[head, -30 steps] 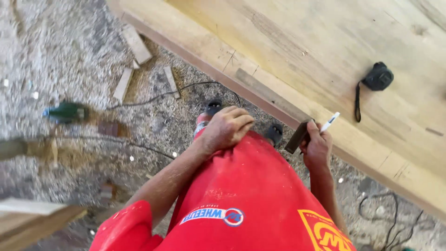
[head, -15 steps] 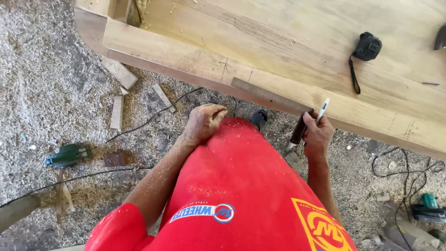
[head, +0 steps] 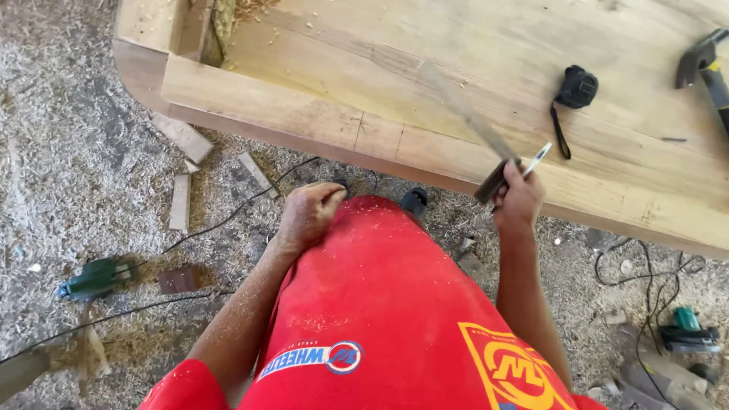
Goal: Measuring and marking a wooden structure using a tape measure and a square tool.
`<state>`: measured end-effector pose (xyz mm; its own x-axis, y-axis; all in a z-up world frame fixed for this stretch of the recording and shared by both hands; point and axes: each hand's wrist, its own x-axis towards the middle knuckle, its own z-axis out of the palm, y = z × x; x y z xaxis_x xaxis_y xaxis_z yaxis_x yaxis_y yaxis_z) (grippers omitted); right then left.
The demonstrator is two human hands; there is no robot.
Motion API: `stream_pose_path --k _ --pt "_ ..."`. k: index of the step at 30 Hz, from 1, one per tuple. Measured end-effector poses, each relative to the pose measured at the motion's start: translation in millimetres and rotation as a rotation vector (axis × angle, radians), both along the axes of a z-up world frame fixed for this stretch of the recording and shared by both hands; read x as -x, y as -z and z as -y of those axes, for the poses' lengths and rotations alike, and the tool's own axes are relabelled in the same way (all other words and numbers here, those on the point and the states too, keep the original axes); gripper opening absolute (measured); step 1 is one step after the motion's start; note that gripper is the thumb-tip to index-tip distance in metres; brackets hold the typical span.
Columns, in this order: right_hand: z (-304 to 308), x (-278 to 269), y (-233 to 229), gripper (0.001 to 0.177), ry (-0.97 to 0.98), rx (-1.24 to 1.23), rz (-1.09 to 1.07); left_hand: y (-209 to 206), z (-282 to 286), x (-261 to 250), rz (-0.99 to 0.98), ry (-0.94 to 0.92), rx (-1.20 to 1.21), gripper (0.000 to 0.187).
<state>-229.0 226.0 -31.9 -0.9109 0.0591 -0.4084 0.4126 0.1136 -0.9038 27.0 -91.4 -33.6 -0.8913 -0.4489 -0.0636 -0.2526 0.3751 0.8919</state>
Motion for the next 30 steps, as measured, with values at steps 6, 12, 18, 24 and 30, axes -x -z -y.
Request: stream_pose_path --k 6,12,18,24,30 --pt "46.4 54.1 -19.2 0.007 -0.141 -0.076 -0.046 -6.9 7.3 -5.5 -0.008 -0.047 0.056 0.018" --pt "58.1 94.5 52.4 0.019 -0.138 0.239 0.050 -13.0 -4.8 1.3 0.026 -0.313 0.057 0.020" --pt "36.0 162.0 85.2 0.011 -0.136 0.152 -0.110 -16.0 -44.9 3.8 0.109 -0.320 0.011 0.022" --pt "-11.5 208.4 6.4 0.044 -0.252 -1.072 -0.824 -42.4 -69.5 19.8 0.134 -0.369 0.113 0.020" --pt "-43.3 249.1 31.8 0.036 -0.607 -0.452 -0.183 -54.0 -90.8 60.8 -0.040 -0.307 0.093 0.017"
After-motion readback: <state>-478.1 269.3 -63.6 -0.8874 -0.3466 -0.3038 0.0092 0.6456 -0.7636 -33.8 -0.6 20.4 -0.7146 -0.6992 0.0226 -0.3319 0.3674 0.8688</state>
